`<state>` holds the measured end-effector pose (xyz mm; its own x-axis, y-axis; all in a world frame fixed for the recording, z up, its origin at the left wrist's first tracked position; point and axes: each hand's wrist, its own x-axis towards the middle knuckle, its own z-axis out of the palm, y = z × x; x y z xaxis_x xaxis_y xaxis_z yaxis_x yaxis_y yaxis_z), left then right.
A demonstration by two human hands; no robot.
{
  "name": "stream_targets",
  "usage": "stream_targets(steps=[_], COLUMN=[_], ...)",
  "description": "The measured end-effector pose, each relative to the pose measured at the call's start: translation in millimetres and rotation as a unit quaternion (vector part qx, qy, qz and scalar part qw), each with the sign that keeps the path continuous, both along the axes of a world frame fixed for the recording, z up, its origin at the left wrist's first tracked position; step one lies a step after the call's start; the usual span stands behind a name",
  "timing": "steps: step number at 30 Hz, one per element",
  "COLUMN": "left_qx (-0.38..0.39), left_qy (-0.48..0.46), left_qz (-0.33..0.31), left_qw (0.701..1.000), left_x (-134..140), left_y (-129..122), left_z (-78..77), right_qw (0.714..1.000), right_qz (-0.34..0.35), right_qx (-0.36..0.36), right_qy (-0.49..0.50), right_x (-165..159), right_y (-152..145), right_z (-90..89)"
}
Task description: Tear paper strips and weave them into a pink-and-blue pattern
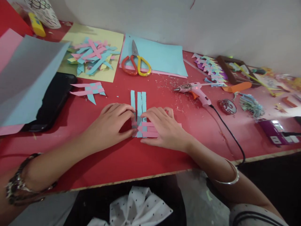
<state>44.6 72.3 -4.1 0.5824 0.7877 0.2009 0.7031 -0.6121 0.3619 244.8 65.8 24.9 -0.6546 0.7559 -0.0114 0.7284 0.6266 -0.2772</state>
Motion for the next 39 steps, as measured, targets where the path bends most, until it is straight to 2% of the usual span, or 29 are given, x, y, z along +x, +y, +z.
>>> stream_targets(steps=[7, 18, 24, 31, 39], left_qx=[0.0, -0.027, -0.013, -0.006, 0.025], left_qy=[-0.005, 0.011, 0.011, 0.012, 0.003], left_qz=[-0.001, -0.04, -0.051, -0.067, -0.074], left_qw=[1.0, 0.999, 0.999, 0.998, 0.997], left_x=[0, -7, -8, -8, -8], left_y=[1, 2, 4, 6, 8], left_z=[-0.4, 1.1, 0.0, 1.5, 2.1], right_qw=[1.0, 1.0, 1.0, 0.995, 0.997], right_qz=[-0.006, -0.001, -0.011, 0.056, 0.058], right_qx=[0.028, 0.011, 0.0, -0.076, -0.05], right_qy=[-0.007, -0.018, -0.005, 0.027, 0.015], right_x=[-8, -10, -10, 4, 4], right_y=[-1, -2, -1, 7, 5], right_z=[-5.0, -4.2, -3.4, 2.6, 4.2])
